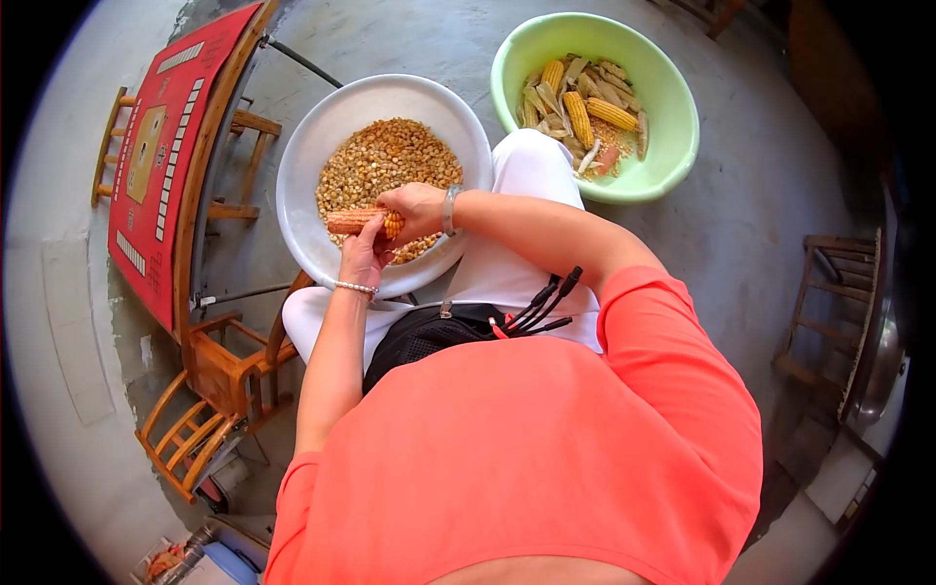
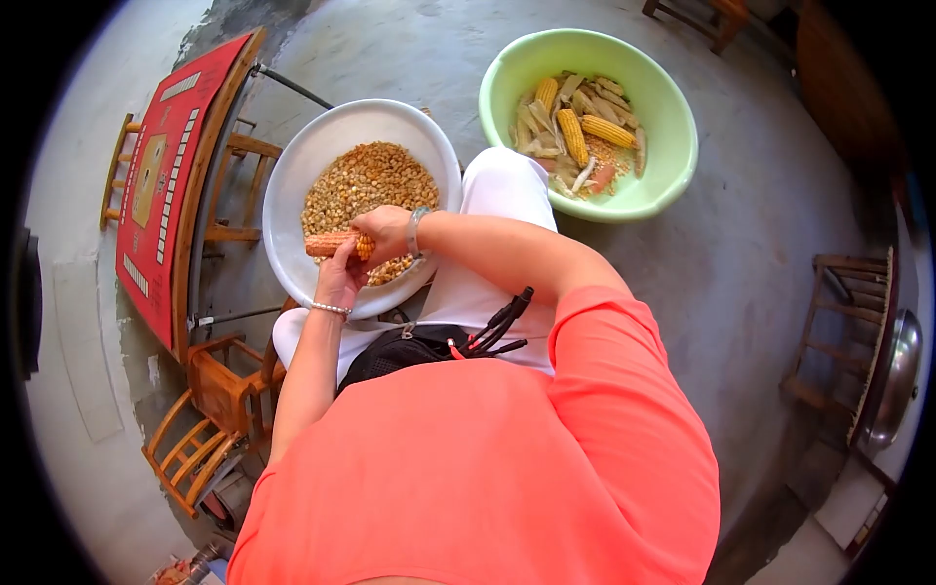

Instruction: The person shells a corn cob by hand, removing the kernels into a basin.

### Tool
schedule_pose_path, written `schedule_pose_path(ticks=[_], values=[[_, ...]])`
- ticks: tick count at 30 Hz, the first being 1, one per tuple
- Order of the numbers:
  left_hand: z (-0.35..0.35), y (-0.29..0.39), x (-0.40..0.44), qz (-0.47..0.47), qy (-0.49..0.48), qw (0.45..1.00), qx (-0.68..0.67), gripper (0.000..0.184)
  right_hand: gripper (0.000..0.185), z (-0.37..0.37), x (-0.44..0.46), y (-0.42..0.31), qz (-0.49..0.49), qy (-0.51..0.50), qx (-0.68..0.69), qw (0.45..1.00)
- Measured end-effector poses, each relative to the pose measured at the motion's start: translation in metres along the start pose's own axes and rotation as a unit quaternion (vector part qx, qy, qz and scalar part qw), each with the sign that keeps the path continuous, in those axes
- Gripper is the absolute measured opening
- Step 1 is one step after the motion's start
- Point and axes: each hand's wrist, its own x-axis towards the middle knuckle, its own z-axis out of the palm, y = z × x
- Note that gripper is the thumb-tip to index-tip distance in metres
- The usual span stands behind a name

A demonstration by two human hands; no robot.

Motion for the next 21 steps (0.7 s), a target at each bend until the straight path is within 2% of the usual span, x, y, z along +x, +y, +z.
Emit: schedule_pose_path(ticks=[8, 11, 21], values=[[0.007, 0.004, -0.006, 0.006, 0.01, 1.0, -0.002, 0.032, 0.054, 0.002, 0.003, 0.004, 0.004, -0.01, -0.023, 1.0], [0.009, 0.004, -0.006, 0.014, 0.029, 0.999, 0.037, 0.031, 0.055, 0.008, 0.007, 0.01, 0.003, -0.004, -0.006, 1.0], [-0.001, 0.004, -0.003, -0.023, -0.043, 0.999, -0.01, 0.018, 0.056, 0.001, 0.009, 0.017, 0.012, -0.042, 0.055, 0.998]])
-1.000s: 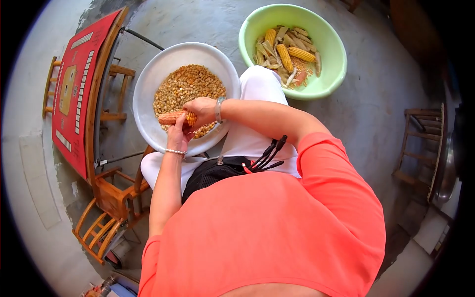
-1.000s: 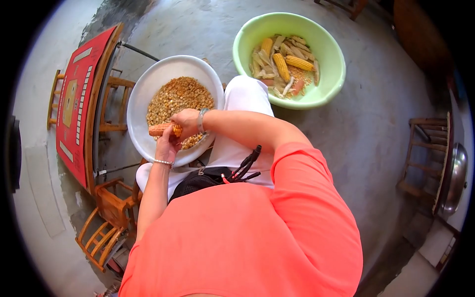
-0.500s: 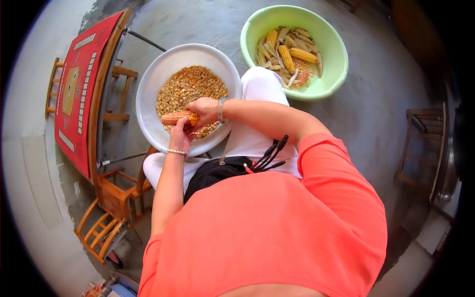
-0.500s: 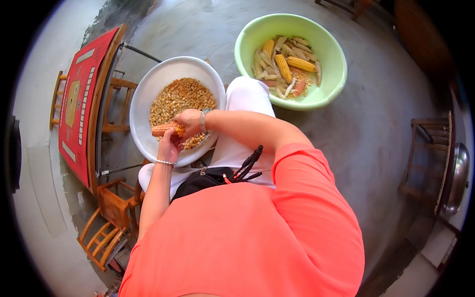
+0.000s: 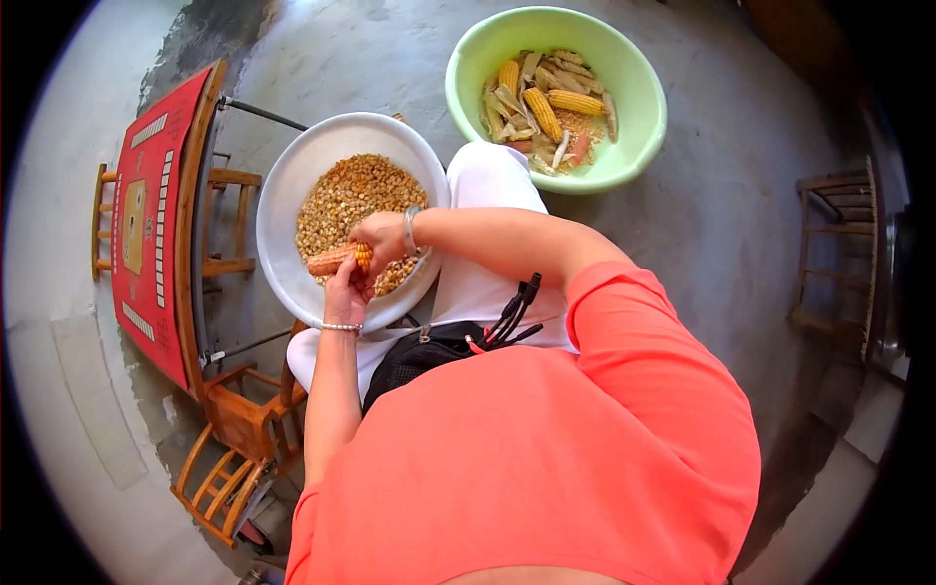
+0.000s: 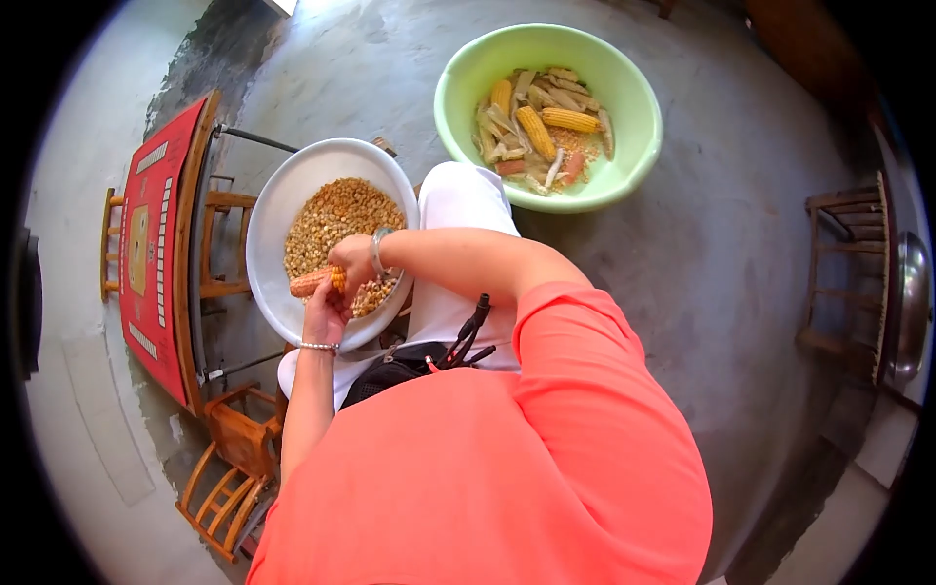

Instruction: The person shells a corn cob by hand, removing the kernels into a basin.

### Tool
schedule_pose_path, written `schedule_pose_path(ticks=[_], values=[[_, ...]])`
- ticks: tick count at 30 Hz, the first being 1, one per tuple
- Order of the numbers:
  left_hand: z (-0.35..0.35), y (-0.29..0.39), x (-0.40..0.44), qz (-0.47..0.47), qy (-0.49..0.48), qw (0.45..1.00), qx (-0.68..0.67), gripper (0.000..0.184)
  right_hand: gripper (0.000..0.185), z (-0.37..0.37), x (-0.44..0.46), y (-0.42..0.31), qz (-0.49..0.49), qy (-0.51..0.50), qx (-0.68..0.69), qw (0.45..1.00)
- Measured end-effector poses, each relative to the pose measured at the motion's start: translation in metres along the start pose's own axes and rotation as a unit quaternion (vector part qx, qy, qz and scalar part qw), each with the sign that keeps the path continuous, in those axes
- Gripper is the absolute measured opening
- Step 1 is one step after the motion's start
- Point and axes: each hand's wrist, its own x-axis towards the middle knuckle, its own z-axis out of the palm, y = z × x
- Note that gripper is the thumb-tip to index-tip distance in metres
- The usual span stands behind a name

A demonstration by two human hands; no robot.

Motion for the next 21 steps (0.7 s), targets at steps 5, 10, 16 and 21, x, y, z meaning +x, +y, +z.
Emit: schedule_pose_path(ticks=[5, 10, 16, 21], values=[[0.003, 0.0, -0.004, 0.049, -0.033, 0.998, -0.015, 0.019, 0.059, -0.003, 0.005, 0.005, 0.049, -0.046, 0.088, 0.994], [0.004, -0.002, -0.006, 0.091, -0.034, 0.995, -0.026, 0.022, 0.064, -0.001, 0.006, 0.003, 0.005, 0.053, 0.085, 0.995], [-0.001, -0.007, -0.001, 0.117, -0.008, 0.993, -0.016, 0.018, 0.057, -0.007, 0.002, -0.003, 0.073, -0.027, 0.232, 0.97], [-0.003, -0.006, -0.001, 0.094, -0.002, 0.995, -0.014, 0.017, 0.054, -0.013, -0.002, -0.007, 0.07, -0.027, 0.246, 0.966]])
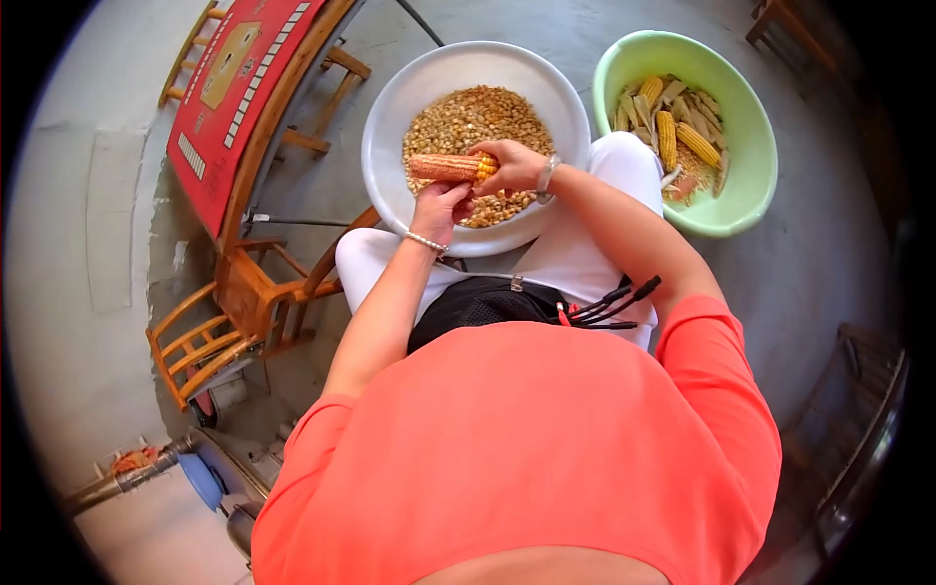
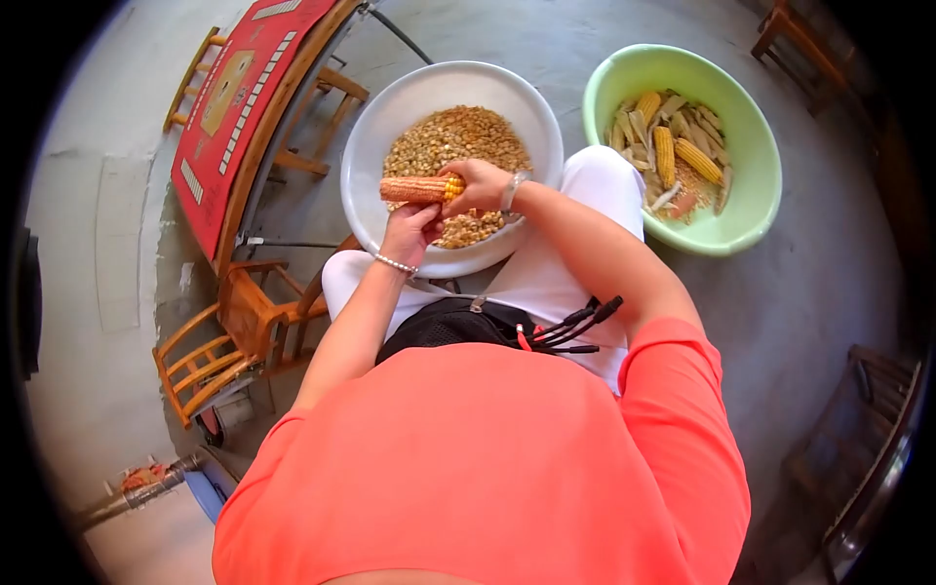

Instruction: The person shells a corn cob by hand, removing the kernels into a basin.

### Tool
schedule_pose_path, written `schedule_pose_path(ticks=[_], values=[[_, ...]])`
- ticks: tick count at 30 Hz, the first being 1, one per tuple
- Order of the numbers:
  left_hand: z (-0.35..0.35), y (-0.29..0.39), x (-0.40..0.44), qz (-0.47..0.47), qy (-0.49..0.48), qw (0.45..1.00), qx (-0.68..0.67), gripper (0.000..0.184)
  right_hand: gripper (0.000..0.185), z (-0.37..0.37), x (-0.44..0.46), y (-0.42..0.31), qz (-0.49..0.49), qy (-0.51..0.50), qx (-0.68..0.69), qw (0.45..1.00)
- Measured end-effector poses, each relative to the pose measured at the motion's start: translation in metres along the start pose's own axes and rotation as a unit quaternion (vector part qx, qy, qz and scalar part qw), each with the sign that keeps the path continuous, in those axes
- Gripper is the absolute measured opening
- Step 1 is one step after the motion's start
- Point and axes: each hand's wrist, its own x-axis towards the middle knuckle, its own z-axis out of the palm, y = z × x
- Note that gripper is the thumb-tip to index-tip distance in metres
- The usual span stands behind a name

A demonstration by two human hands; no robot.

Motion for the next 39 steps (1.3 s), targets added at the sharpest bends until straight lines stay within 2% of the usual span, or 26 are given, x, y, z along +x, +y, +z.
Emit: schedule_pose_path(ticks=[3, 6, 8, 9, 11, 13, 14, 17, 18, 21, 25, 26, 34, 39], values=[[0.0, -0.002, -0.001, 0.025, 0.002, 1.0, 0.009, 0.019, 0.054, 0.001, 0.004, 0.005, 0.005, 0.026, -0.034, 0.999], [0.007, 0.002, -0.003, -0.008, 0.033, 0.999, 0.016, 0.023, 0.052, 0.002, 0.004, 0.011, 0.033, 0.041, -0.059, 0.997], [0.006, 0.001, -0.001, -0.014, 0.034, 0.999, 0.006, 0.026, 0.056, 0.002, 0.01, 0.018, -0.067, 0.079, -0.223, 0.969], [0.007, 0.001, -0.001, -0.016, 0.028, 0.999, 0.011, 0.033, 0.059, 0.004, 0.008, 0.015, -0.069, 0.091, -0.272, 0.956], [0.007, 0.0, 0.0, -0.031, 0.057, 0.997, 0.029, 0.038, 0.06, 0.01, 0.003, 0.013, -0.087, 0.105, -0.286, 0.948], [0.005, 0.0, 0.001, -0.032, 0.051, 0.998, 0.033, 0.041, 0.059, 0.012, -0.001, 0.009, -0.095, 0.115, -0.285, 0.947], [0.005, 0.0, 0.001, -0.03, 0.047, 0.998, 0.041, 0.034, 0.059, 0.012, -0.003, 0.007, -0.096, 0.11, -0.286, 0.947], [0.005, 0.001, 0.0, -0.025, 0.031, 0.998, 0.038, 0.033, 0.058, 0.011, -0.002, 0.008, -0.079, 0.089, -0.289, 0.95], [0.004, 0.001, -0.001, -0.023, 0.024, 0.999, 0.029, 0.04, 0.057, 0.012, -0.002, 0.007, -0.079, 0.09, -0.286, 0.951], [0.005, 0.001, -0.002, -0.018, 0.022, 0.999, 0.029, 0.039, 0.059, 0.011, -0.004, 0.004, -0.072, 0.076, -0.282, 0.954], [0.007, 0.003, -0.003, -0.026, 0.02, 0.999, 0.018, 0.04, 0.058, 0.012, -0.004, 0.004, -0.047, 0.076, -0.231, 0.969], [0.01, 0.005, -0.005, -0.021, 0.021, 0.999, 0.012, 0.039, 0.058, 0.01, -0.002, 0.007, -0.071, 0.084, -0.227, 0.968], [-0.003, -0.001, 0.001, -0.002, -0.032, 0.999, -0.038, 0.03, 0.059, 0.01, -0.003, 0.001, -0.01, 0.035, -0.082, 0.996], [-0.002, 0.0, 0.0, -0.01, -0.024, 1.0, -0.017, 0.025, 0.053, 0.007, -0.007, -0.008, 0.015, 0.032, -0.066, 0.997]])
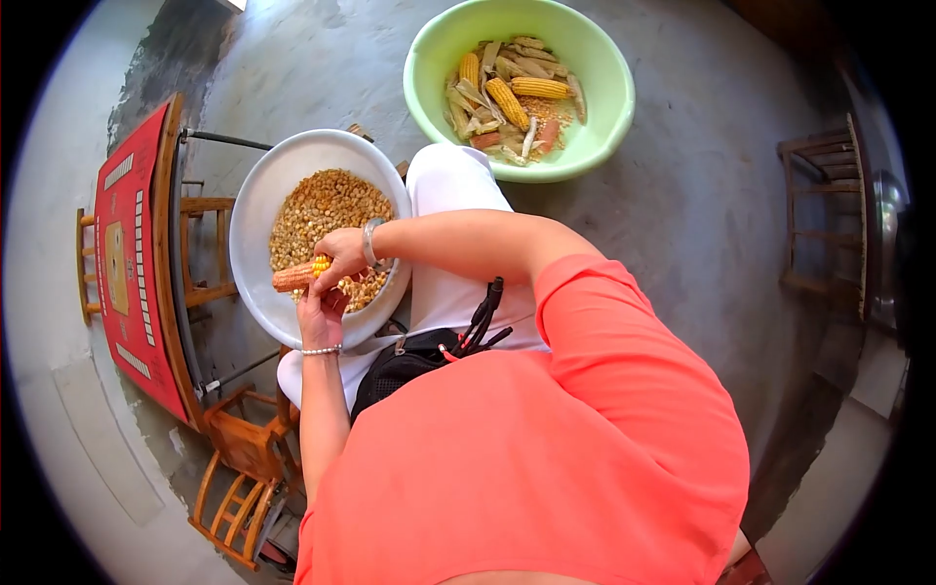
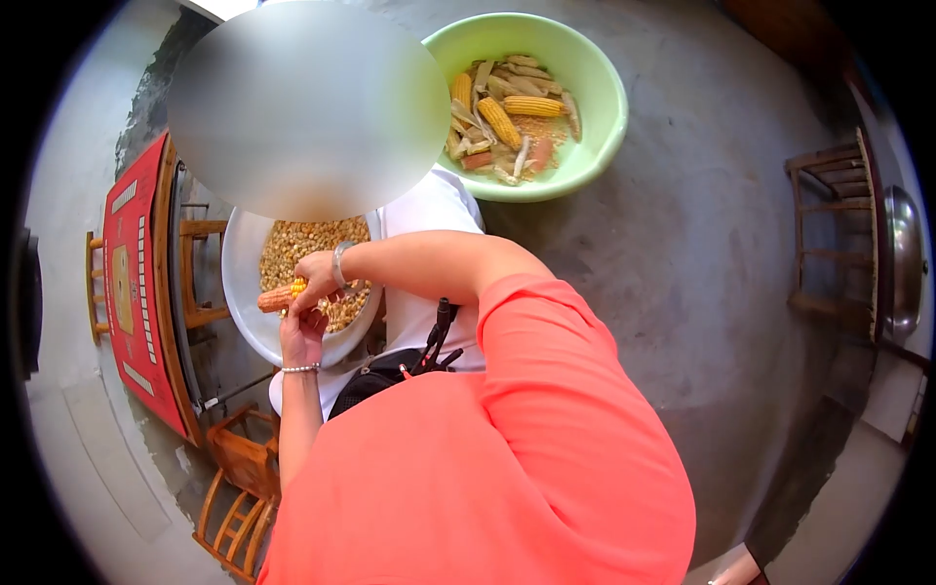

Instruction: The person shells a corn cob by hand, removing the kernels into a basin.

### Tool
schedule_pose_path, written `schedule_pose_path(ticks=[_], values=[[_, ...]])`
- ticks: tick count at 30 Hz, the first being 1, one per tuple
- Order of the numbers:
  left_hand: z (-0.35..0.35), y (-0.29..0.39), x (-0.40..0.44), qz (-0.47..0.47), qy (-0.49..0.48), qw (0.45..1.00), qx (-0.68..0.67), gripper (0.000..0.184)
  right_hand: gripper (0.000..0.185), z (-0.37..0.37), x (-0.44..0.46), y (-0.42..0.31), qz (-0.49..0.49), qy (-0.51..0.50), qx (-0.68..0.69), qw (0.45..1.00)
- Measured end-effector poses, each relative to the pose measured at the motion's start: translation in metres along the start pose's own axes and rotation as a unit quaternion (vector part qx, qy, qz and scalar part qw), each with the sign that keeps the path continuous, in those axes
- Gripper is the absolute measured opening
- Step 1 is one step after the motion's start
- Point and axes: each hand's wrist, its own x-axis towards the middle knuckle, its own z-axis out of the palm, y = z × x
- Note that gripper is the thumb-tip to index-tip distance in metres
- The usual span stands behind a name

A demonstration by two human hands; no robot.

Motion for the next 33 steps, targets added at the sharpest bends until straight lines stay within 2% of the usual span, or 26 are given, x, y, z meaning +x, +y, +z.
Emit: schedule_pose_path(ticks=[3, 6, 7, 10, 12, 14, 18, 19, 20, 22, 24, 30, 33], values=[[0.003, 0.002, -0.002, -0.001, 0.012, 1.0, 0.005, 0.027, 0.056, 0.0, 0.002, 0.001, 0.005, 0.005, -0.023, 1.0], [0.001, 0.002, 0.0, -0.002, -0.003, 1.0, -0.009, 0.028, 0.053, 0.008, 0.024, 0.022, -0.091, 0.088, -0.076, 0.989], [-0.001, 0.001, 0.0, -0.004, 0.004, 1.0, -0.011, 0.029, 0.053, 0.009, 0.023, 0.023, -0.097, 0.118, -0.109, 0.982], [-0.002, -0.003, 0.004, -0.016, 0.047, 0.999, 0.001, 0.034, 0.053, 0.009, 0.015, 0.018, -0.131, 0.108, -0.193, 0.966], [0.0, -0.002, 0.003, -0.022, 0.063, 0.998, 0.004, 0.031, 0.056, 0.009, 0.011, 0.017, -0.139, 0.091, -0.177, 0.97], [-0.004, -0.004, 0.006, -0.01, 0.029, 0.999, -0.016, 0.028, 0.06, 0.011, 0.013, 0.022, -0.166, 0.089, -0.166, 0.968], [-0.006, -0.007, 0.004, 0.023, 0.057, 0.998, -0.006, 0.029, 0.06, 0.009, 0.015, 0.02, -0.139, 0.068, -0.138, 0.978], [0.002, -0.004, 0.001, 0.024, 0.067, 0.997, 0.007, 0.025, 0.058, 0.008, 0.015, 0.022, -0.162, 0.076, -0.137, 0.974], [-0.001, -0.004, 0.003, 0.026, 0.047, 0.999, 0.01, 0.026, 0.056, 0.007, 0.014, 0.021, -0.179, 0.087, -0.136, 0.97], [0.004, -0.002, 0.001, 0.039, 0.037, 0.998, -0.009, 0.028, 0.055, 0.004, 0.009, 0.012, -0.156, 0.068, -0.125, 0.977], [0.006, 0.0, -0.002, 0.037, 0.053, 0.998, 0.001, 0.031, 0.055, 0.004, 0.008, 0.01, -0.159, 0.06, -0.116, 0.979], [0.01, -0.002, -0.001, 0.014, 0.089, 0.995, 0.04, 0.033, 0.059, 0.004, 0.007, 0.014, -0.134, 0.045, -0.144, 0.979], [0.011, -0.003, -0.001, 0.038, 0.064, 0.996, 0.043, 0.031, 0.063, 0.008, 0.013, 0.026, -0.171, 0.07, -0.175, 0.967]])
